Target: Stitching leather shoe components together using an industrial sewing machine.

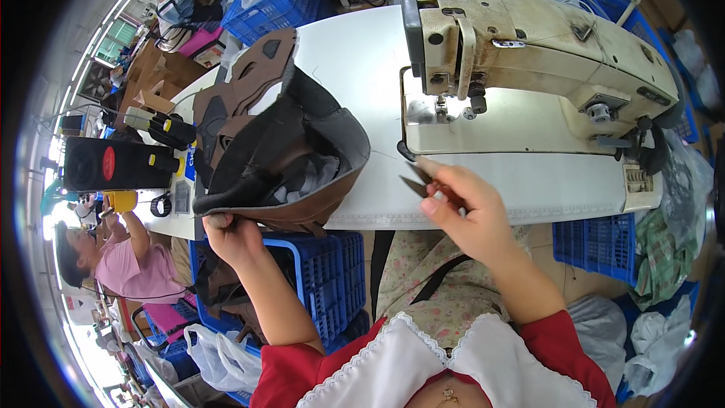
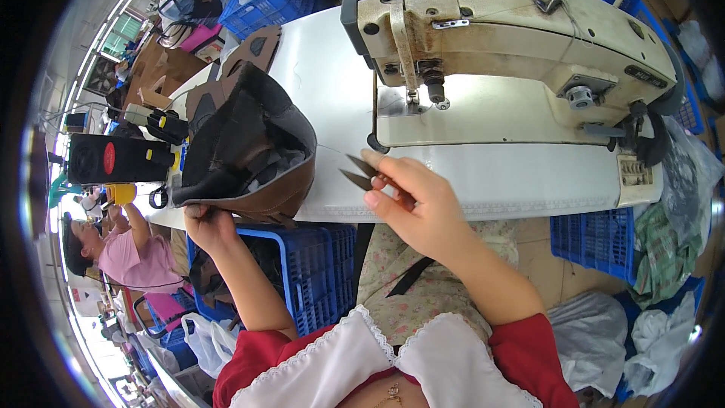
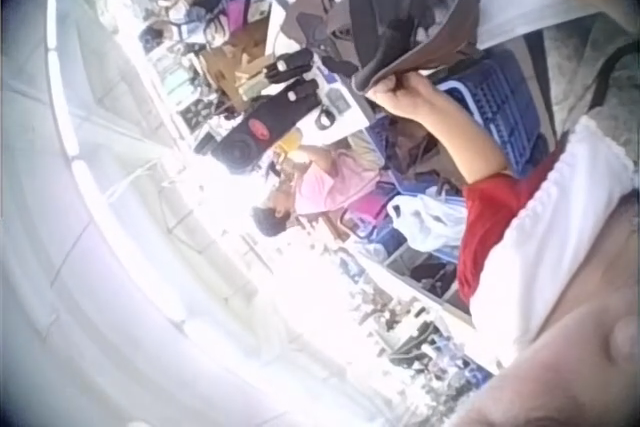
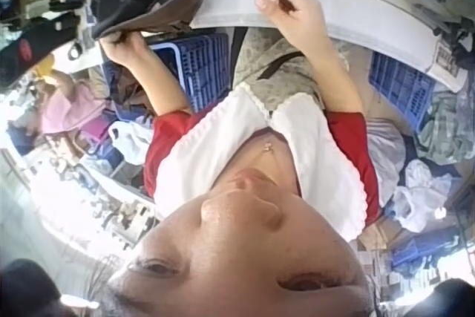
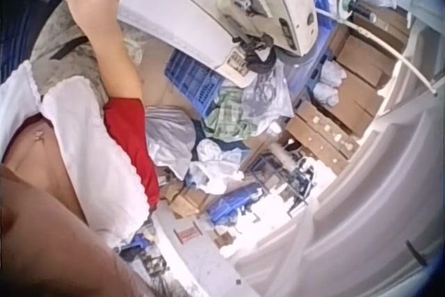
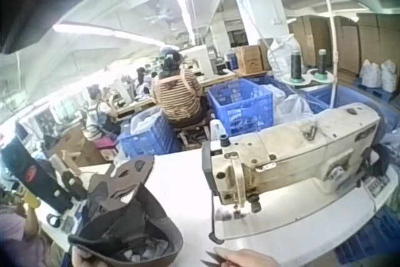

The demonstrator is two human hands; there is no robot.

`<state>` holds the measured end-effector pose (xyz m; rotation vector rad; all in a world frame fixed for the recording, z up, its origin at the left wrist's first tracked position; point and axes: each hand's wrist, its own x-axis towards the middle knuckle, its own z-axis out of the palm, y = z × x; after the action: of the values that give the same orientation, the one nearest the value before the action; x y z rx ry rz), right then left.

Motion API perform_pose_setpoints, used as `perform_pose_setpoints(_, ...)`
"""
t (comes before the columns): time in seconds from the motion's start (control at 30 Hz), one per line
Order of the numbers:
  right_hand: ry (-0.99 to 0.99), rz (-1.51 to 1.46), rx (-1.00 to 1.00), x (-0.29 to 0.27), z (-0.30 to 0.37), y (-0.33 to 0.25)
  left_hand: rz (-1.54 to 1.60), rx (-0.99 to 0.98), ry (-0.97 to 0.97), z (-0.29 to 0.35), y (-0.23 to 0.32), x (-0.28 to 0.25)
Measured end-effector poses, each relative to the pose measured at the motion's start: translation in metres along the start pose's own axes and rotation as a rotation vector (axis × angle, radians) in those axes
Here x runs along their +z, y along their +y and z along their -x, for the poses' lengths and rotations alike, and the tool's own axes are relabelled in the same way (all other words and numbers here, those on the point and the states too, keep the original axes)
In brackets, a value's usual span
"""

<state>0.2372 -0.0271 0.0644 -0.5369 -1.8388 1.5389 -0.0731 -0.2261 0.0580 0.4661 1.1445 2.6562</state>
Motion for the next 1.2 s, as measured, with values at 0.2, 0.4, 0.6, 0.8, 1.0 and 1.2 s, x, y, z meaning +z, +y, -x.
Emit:
perform_pose_setpoints(0.2, 0.107, 0.520, -0.370, -0.022, -0.015, -0.018, 0.038, 0.017, -0.272, 0.009, 0.011, 0.008)
perform_pose_setpoints(0.4, 0.079, 0.876, -0.568, -0.020, -0.021, -0.035, -0.008, 0.045, -0.418, 0.016, 0.013, 0.025)
perform_pose_setpoints(0.6, 0.015, 0.985, -0.579, -0.017, -0.023, -0.033, -0.136, 0.106, -0.446, 0.020, 0.016, 0.026)
perform_pose_setpoints(0.8, -0.011, 1.032, -0.539, -0.009, -0.025, -0.040, -0.167, 0.167, -0.508, 0.028, 0.014, 0.031)
perform_pose_setpoints(1.0, -0.056, 1.037, -0.524, -0.013, -0.026, -0.039, -0.195, 0.147, -0.513, 0.023, 0.015, 0.028)
perform_pose_setpoints(1.2, 0.036, 0.534, -0.558, -0.016, -0.016, -0.047, 0.144, -0.119, -0.220, -0.005, 0.009, -0.027)
